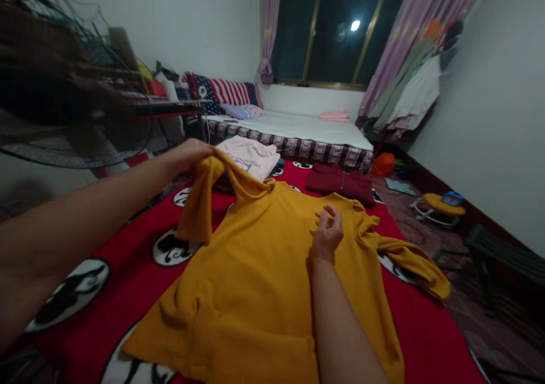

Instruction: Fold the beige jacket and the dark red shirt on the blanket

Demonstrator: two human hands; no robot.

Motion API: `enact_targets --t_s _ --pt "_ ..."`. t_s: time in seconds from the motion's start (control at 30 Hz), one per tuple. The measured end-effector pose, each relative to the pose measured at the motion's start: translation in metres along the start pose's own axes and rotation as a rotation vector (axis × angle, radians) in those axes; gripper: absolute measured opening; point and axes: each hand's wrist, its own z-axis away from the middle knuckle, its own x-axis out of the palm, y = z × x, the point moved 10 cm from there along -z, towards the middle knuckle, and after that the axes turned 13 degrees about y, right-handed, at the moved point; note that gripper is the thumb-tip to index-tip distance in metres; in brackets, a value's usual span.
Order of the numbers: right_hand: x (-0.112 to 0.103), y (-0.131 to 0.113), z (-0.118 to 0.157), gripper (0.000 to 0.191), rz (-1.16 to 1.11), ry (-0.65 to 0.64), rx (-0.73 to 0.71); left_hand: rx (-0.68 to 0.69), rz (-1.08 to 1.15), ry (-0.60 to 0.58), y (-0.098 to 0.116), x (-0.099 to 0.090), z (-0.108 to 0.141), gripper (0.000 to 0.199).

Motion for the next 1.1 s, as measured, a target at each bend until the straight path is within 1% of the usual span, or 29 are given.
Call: enact_targets --t_s 0.03,0.07,0.1,0.13,0.17,0.2,0.23,0.27,0.3,0.37,0.4,0.43,0.5,0.53,0.57,0.63,0.67,0.7,0.77,0.83,0.93,1.0,1.03,1.07,1.1 --pt "-0.009 0.001 -0.008 0.044 -0.055 0.045 0.035 0.039 0.100 -0.082 0.030 0.010 -0.002 0.028" --pt "-0.019 0.003 -0.017 0.045 -0.107 0.093 0.069 0.093 0.203 -0.157 0.061 0.020 0.002 0.032" --pt "-0.030 0.007 -0.027 0.047 -0.154 0.143 0.109 0.142 0.286 -0.201 0.089 0.028 0.010 0.036" --pt "-0.041 0.012 -0.037 0.050 -0.192 0.191 0.151 0.213 0.393 -0.260 0.115 0.036 0.023 0.040" --pt "-0.052 0.016 -0.047 0.055 -0.215 0.232 0.188 0.316 0.578 -0.337 0.142 0.042 0.042 0.044" --pt "-0.062 0.020 -0.056 0.060 -0.222 0.262 0.209 0.394 0.698 -0.393 0.159 0.049 0.063 0.046" --pt "-0.070 0.022 -0.063 0.066 -0.216 0.285 0.214 0.442 0.765 -0.415 0.165 0.056 0.081 0.046" --pt "-0.075 0.022 -0.069 0.070 -0.201 0.298 0.204 0.454 0.777 -0.387 0.161 0.064 0.094 0.044" --pt "-0.078 0.020 -0.072 0.072 -0.184 0.306 0.185 0.432 0.725 -0.326 0.148 0.075 0.104 0.041" --pt "-0.076 0.016 -0.069 0.070 -0.151 0.306 0.147 0.331 0.503 -0.187 0.109 0.101 0.116 0.040" --pt "-0.069 0.014 -0.064 0.066 -0.129 0.288 0.126 0.274 0.378 -0.174 0.088 0.117 0.123 0.046" --pt "-0.059 0.011 -0.057 0.061 -0.095 0.244 0.098 0.227 0.259 -0.206 0.069 0.136 0.132 0.056" --pt "-0.029 0.003 -0.038 0.056 0.025 0.081 -0.008 0.186 0.050 -0.308 0.041 0.169 0.153 0.073" --pt "-0.011 0.000 -0.026 0.057 0.106 -0.024 -0.086 0.194 -0.030 -0.340 0.033 0.181 0.162 0.075" --pt "0.005 -0.003 -0.013 0.060 0.198 -0.130 -0.171 0.208 -0.096 -0.352 0.028 0.189 0.171 0.074" --pt "0.031 -0.003 0.013 0.068 0.406 -0.304 -0.326 0.244 -0.176 -0.330 0.026 0.195 0.181 0.067" --pt "0.039 -0.001 0.023 0.071 0.515 -0.358 -0.377 0.256 -0.198 -0.313 0.027 0.195 0.184 0.064" --pt "0.043 0.003 0.030 0.073 0.617 -0.393 -0.407 0.263 -0.212 -0.303 0.028 0.195 0.185 0.062" --pt "0.044 0.008 0.035 0.068 0.768 -0.422 -0.431 0.272 -0.224 -0.306 0.029 0.194 0.186 0.062" --pt "0.043 0.008 0.033 0.058 0.814 -0.426 -0.440 0.270 -0.225 -0.313 0.029 0.193 0.184 0.061" --pt "0.040 0.004 0.025 0.039 0.740 -0.414 -0.426 0.256 -0.210 -0.312 0.028 0.192 0.182 0.061" --pt "0.034 0.005 0.014 0.030 0.626 -0.384 -0.346 0.250 -0.196 -0.308 0.028 0.192 0.183 0.061" --pt "0.028 0.006 0.006 0.029 0.551 -0.336 -0.276 0.247 -0.188 -0.304 0.028 0.191 0.183 0.061" --pt "0.018 0.007 -0.004 0.029 0.470 -0.253 -0.195 0.246 -0.179 -0.299 0.028 0.191 0.183 0.060" --pt "0.004 0.009 -0.015 0.029 0.392 -0.128 -0.113 0.246 -0.169 -0.291 0.028 0.190 0.183 0.060"
